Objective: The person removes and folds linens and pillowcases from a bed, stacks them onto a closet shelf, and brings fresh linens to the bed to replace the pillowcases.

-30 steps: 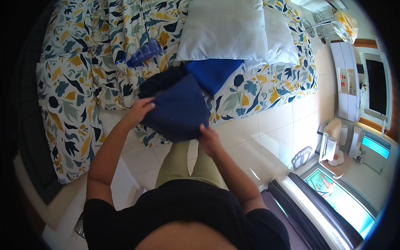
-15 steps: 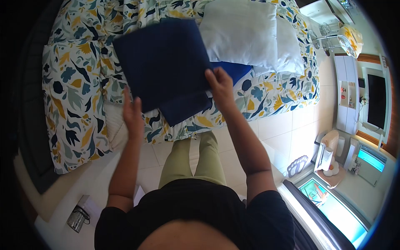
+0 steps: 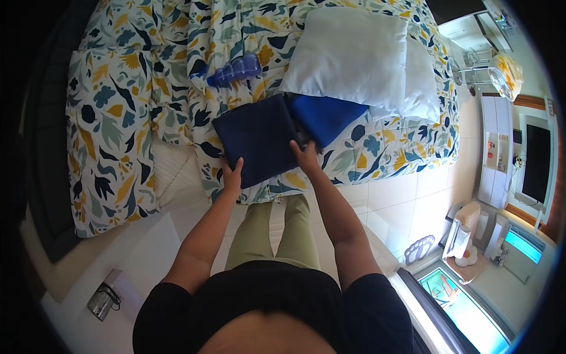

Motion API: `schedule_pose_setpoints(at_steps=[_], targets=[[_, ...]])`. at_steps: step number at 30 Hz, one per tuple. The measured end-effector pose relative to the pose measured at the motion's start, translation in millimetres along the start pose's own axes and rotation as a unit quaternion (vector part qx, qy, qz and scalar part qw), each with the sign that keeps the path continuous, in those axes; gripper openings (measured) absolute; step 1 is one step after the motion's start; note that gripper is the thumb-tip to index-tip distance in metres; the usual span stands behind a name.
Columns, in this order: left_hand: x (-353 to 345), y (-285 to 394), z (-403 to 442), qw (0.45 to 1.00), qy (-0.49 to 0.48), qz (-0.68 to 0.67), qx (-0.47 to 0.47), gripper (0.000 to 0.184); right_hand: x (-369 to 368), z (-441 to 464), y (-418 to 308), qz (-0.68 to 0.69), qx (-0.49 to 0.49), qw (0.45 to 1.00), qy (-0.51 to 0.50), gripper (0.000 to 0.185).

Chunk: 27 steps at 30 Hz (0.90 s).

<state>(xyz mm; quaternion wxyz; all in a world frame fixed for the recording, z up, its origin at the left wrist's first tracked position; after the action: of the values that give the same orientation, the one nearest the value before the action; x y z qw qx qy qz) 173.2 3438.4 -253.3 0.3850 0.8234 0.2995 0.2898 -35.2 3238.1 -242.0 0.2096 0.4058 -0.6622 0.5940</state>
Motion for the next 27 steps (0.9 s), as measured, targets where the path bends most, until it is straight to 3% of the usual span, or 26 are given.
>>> schedule_pose_setpoints(at_steps=[1,4,5,7,9,11,12,13,15,17,19,21,22,24,25,27], targets=[[-1.6,-0.6,2.8,0.998,-0.018,-0.058,0.009,0.082,-9.7,-5.5,10.4,0.001,-0.041,0.991,-0.124,0.06],[-7.3,-0.4,-7.6,0.967,-0.099,-0.196,0.131,0.084,-19.3,-28.9,7.6,0.19,-0.107,0.938,-0.27,0.065],[-9.1,-5.2,-12.0,0.951,-0.117,-0.217,0.185,0.082,-9.1,-38.8,2.4,0.172,-0.147,0.92,-0.32,0.074],[-10.5,-13.4,-24.0,0.909,-0.154,-0.258,0.289,0.078,-19.6,-52.0,44.6,0.184,-0.214,0.883,-0.375,0.084],[-17.4,-9.8,-48.2,0.853,-0.214,-0.304,0.365,0.071,-9.8,-70.3,57.3,0.207,-0.249,0.872,-0.367,0.093],[-19.9,-9.5,-72.7,0.821,-0.232,-0.332,0.403,0.064,10.7,-74.9,72.9,0.11,-0.263,0.872,-0.397,0.093],[-21.8,-9.2,-80.5,0.82,-0.224,-0.34,0.402,0.061,9.1,-47.5,107.4,0.03,-0.173,0.943,-0.282,0.085],[-22.1,-7.8,-84.1,0.819,-0.217,-0.348,0.401,0.058,26.2,-43.6,108.3,0.137,-0.277,0.913,-0.267,0.079],[-18.3,6.5,-88.8,0.822,-0.218,-0.371,0.373,0.056,42.6,-8.8,123.8,0.332,-0.353,0.866,-0.122,0.084],[-13.7,26.9,-95.0,0.815,-0.232,-0.401,0.349,0.053,30.4,30.7,108.8,0.549,-0.261,0.759,-0.232,0.08],[1.1,54.0,-100.6,0.797,-0.26,-0.435,0.329,0.05,35.5,50.5,54.9,0.621,-0.224,0.729,-0.181,0.071],[19.9,86.7,-112.3,0.802,-0.239,-0.434,0.334,0.044,15.2,66.4,78.2,0.58,-0.265,0.765,-0.089,0.059],[27.1,104.4,-116.6,0.812,-0.237,-0.433,0.312,0.045,-0.7,69.8,98.3,0.587,-0.294,0.751,-0.074,0.059],[34.2,138.1,-126.2,0.834,-0.229,-0.428,0.261,0.045,-4.9,49.2,80.6,0.624,-0.248,0.737,-0.074,0.06],[37.3,155.3,-129.4,0.847,-0.223,-0.425,0.229,0.045,1.5,18.7,62.1,0.606,-0.31,0.728,-0.08,0.062],[37.4,189.5,-136.1,0.856,-0.229,-0.428,0.179,0.044,-9.3,-32.9,44.6,0.615,-0.267,0.738,-0.079,0.068]])
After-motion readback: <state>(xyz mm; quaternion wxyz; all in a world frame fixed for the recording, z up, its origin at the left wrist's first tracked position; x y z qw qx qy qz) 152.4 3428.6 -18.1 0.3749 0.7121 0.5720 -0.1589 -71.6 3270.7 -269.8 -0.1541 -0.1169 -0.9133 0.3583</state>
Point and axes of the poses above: each hand's wrist, its own z-axis towards the middle knuckle, its own x-axis out of the back of the hand, y = z × x, the point moved 7 cm from there along z, towards the middle knuckle, and after that the axes turned 10 degrees about -z, right-handed, at the moved point
